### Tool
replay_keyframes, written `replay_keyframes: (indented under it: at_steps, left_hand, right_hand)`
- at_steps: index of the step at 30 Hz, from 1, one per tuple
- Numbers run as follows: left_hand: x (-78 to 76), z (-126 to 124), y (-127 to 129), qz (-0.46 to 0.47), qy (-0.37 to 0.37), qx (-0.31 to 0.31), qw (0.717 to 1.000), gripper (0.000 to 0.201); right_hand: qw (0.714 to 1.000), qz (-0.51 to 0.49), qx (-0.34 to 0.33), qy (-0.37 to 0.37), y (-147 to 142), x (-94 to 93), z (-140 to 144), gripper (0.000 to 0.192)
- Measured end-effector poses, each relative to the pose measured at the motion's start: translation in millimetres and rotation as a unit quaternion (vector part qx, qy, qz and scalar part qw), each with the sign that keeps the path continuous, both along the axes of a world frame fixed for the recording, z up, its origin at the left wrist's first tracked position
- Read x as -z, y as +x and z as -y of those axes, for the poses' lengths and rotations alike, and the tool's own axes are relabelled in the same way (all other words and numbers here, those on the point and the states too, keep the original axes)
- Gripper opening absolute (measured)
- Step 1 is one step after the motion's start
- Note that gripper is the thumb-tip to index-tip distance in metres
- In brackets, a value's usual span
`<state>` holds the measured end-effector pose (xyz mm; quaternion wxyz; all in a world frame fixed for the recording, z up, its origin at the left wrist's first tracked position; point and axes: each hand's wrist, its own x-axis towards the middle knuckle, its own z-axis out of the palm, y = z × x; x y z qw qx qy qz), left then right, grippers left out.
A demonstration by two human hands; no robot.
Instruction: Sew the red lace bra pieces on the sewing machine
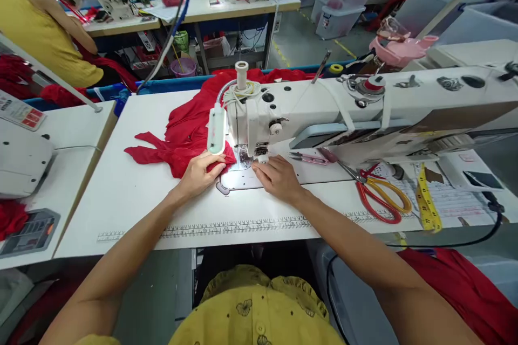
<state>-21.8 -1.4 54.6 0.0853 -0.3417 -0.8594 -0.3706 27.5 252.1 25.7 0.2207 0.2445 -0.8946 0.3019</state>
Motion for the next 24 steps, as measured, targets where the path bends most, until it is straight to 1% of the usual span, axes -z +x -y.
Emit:
replay_keyframes:
  at_steps: [2,4,5,7,9,10,11,13,14,15,16,17,18,19,20,21,22,23,24]
  left_hand:
    - [-15.2,5.7,20.6,-0.021,0.009,-0.04,0.999,0.012]
    - [-32.3,4.5,48.2,-0.054,0.015,-0.066,0.996,0.012]
    - [-41.5,1.7,63.0,-0.069,0.018,-0.066,0.995,0.012]
    - [-61.2,-4.5,90.6,-0.072,0.031,-0.04,0.996,0.012]
    - [-83.5,-4.1,111.0,-0.016,0.047,-0.01,0.999,0.013]
    - [-95.4,0.6,117.1,0.029,0.054,-0.001,0.998,0.013]
    - [-107.3,8.5,120.1,0.082,0.054,0.005,0.995,0.012]
    - [-128.8,31.0,116.3,0.199,0.033,0.027,0.979,0.014]
    - [-137.2,43.2,109.7,0.262,0.01,0.055,0.963,0.017]
    - [-143.1,54.0,100.7,0.321,-0.014,0.088,0.943,0.021]
    - [-146.0,62.1,89.5,0.37,-0.039,0.119,0.921,0.025]
    - [-145.5,66.6,77.1,0.398,-0.067,0.136,0.905,0.028]
    - [-141.4,67.0,64.3,0.405,-0.096,0.143,0.898,0.03]
    - [-134.0,63.5,52.3,0.389,-0.128,0.14,0.902,0.03]
    - [-123.4,56.5,42.4,0.354,-0.163,0.125,0.912,0.029]
    - [-110.4,46.7,35.6,0.303,-0.198,0.102,0.927,0.029]
    - [-95.6,35.0,33.0,0.241,-0.224,0.065,0.942,0.03]
    - [-79.7,22.3,35.1,0.173,-0.242,0.013,0.954,0.032]
    - [-63.4,9.5,41.8,0.098,-0.242,-0.047,0.964,0.033]
  right_hand:
    - [1.0,0.004,-0.029,-0.002,11.1,-7.4,13.7,0.023]
    - [0.996,0.06,-0.055,-0.036,23.5,-16.2,36.8,0.015]
    - [0.99,0.104,-0.062,-0.075,29.5,-20.6,50.7,0.012]
    - [0.964,0.187,-0.064,-0.178,40.9,-29.3,77.9,0.019]
    - [0.935,0.228,-0.08,-0.26,53.1,-37.8,95.2,0.013]
    - [0.921,0.241,-0.102,-0.288,60.4,-42.8,97.1,0.009]
    - [0.907,0.258,-0.13,-0.306,68.6,-49.1,93.8,0.009]
    - [0.876,0.303,-0.187,-0.327,85.4,-67.3,71.4,0.014]
    - [0.865,0.329,-0.201,-0.322,92.1,-79.6,53.9,0.019]
    - [0.86,0.353,-0.205,-0.305,96.1,-93.5,34.0,0.024]
    - [0.859,0.389,-0.201,-0.265,96.6,-107.9,13.3,0.028]
    - [0.866,0.414,-0.191,-0.205,93.2,-121.3,-6.3,0.03]
    - [0.879,0.418,-0.189,-0.128,86.5,-132.3,-23.3,0.031]
    - [0.897,0.402,-0.181,-0.042,77.8,-139.4,-36.2,0.03]
    - [0.921,0.361,-0.144,0.038,68.6,-141.7,-44.2,0.027]
    - [0.945,0.3,-0.077,0.105,60.8,-138.9,-47.0,0.024]
    - [0.961,0.23,0.006,0.154,55.8,-131.6,-44.7,0.019]
    - [0.967,0.16,0.083,0.18,54.4,-120.4,-38.4,0.016]
    - [0.968,0.104,0.135,0.186,56.8,-106.8,-29.2,0.017]
